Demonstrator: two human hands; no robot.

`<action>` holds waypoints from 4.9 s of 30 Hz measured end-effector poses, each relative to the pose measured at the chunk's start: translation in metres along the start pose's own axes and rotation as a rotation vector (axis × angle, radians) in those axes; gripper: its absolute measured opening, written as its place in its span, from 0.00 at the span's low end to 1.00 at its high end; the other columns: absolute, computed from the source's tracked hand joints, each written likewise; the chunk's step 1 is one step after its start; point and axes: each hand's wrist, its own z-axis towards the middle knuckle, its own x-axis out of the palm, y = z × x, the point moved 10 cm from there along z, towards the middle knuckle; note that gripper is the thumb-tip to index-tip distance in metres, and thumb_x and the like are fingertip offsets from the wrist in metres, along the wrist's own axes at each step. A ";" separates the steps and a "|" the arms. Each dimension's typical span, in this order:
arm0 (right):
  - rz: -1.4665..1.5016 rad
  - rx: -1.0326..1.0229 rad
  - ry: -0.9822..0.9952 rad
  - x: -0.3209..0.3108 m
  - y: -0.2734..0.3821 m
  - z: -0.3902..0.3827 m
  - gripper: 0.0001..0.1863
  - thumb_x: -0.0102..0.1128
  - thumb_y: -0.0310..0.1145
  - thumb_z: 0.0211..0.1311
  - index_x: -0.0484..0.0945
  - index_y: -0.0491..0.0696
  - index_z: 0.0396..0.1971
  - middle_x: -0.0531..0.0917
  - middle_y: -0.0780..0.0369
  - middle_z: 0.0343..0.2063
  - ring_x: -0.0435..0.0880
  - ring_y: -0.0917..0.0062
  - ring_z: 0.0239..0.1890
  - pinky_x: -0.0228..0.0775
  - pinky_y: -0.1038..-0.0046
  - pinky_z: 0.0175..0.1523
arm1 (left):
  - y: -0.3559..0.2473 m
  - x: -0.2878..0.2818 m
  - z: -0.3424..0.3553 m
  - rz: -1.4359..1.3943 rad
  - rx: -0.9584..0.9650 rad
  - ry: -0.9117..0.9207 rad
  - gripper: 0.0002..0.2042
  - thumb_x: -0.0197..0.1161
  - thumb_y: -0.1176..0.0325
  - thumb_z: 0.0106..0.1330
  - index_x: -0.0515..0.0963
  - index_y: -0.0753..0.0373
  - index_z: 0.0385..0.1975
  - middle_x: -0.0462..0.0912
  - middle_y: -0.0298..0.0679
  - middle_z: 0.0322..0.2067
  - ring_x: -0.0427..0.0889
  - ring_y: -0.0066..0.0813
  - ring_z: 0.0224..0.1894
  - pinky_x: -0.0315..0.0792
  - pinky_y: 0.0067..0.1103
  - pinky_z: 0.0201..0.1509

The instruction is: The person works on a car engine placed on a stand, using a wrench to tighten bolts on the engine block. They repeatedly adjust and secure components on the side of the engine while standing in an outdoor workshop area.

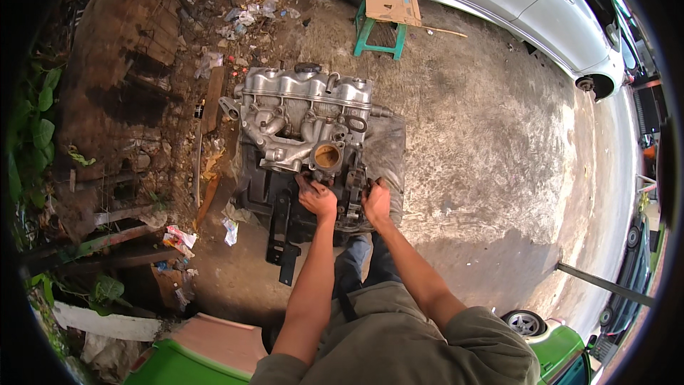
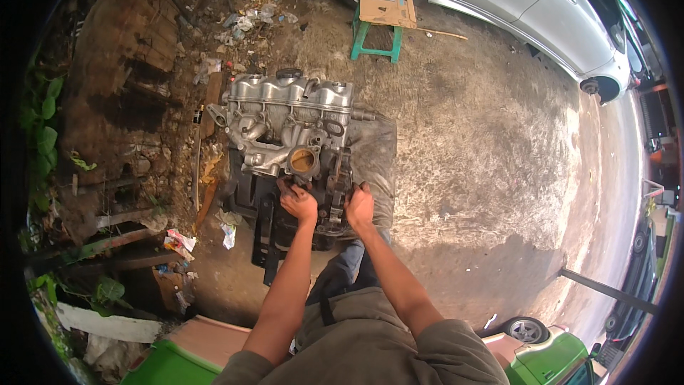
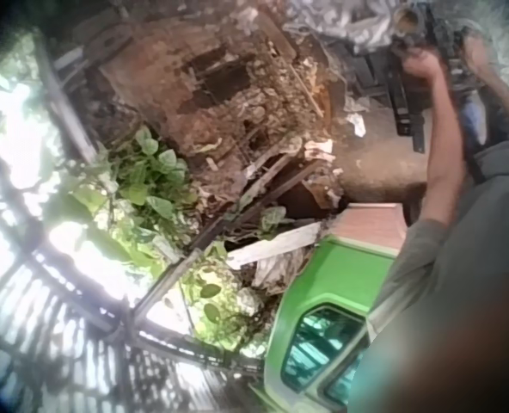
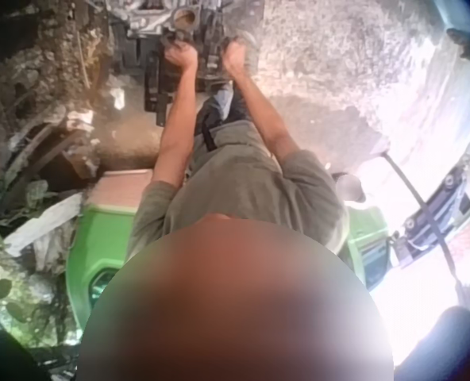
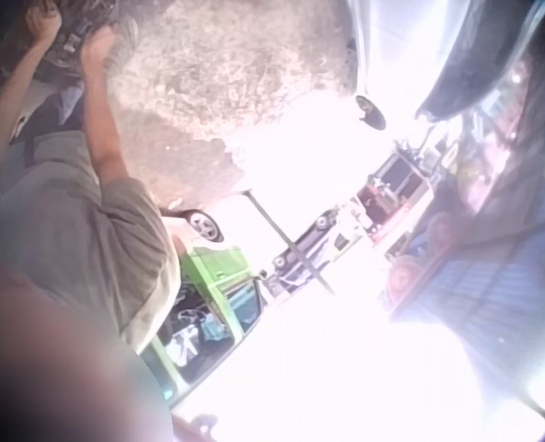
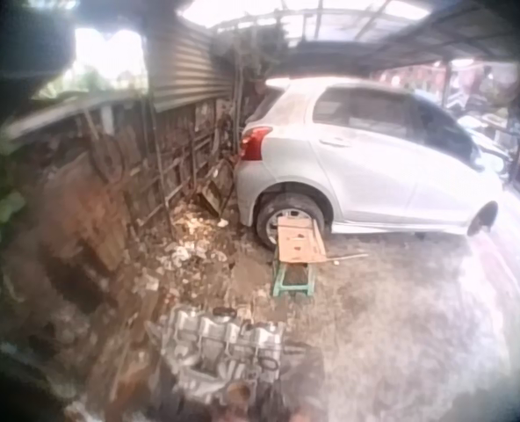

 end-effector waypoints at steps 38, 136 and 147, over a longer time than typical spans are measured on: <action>1.247 1.260 0.082 0.119 -0.184 0.045 0.05 0.45 0.26 0.67 0.69 0.49 0.30 0.69 0.63 0.18 0.67 0.73 0.14 0.59 0.71 0.19 | -0.008 -0.009 -0.005 0.071 0.076 -0.063 0.21 0.44 0.65 0.67 0.70 0.79 0.48 0.78 0.62 0.31 0.76 0.64 0.29 0.70 0.45 0.36; 1.538 0.499 -0.058 0.045 -0.093 -0.003 0.11 0.63 0.18 0.61 0.75 0.31 0.42 0.82 0.50 0.39 0.85 0.58 0.45 0.82 0.66 0.53 | 0.009 0.002 -0.004 0.084 -0.107 0.041 0.20 0.45 0.65 0.66 0.72 0.72 0.52 0.80 0.58 0.47 0.79 0.59 0.44 0.69 0.43 0.51; 0.983 0.225 -0.143 0.038 -0.084 0.002 0.08 0.57 0.11 0.57 0.78 0.35 0.36 0.83 0.55 0.34 0.86 0.70 0.37 0.79 0.72 0.44 | -0.004 -0.005 -0.001 0.071 0.096 -0.074 0.19 0.45 0.67 0.64 0.70 0.72 0.50 0.81 0.59 0.33 0.80 0.62 0.36 0.71 0.46 0.42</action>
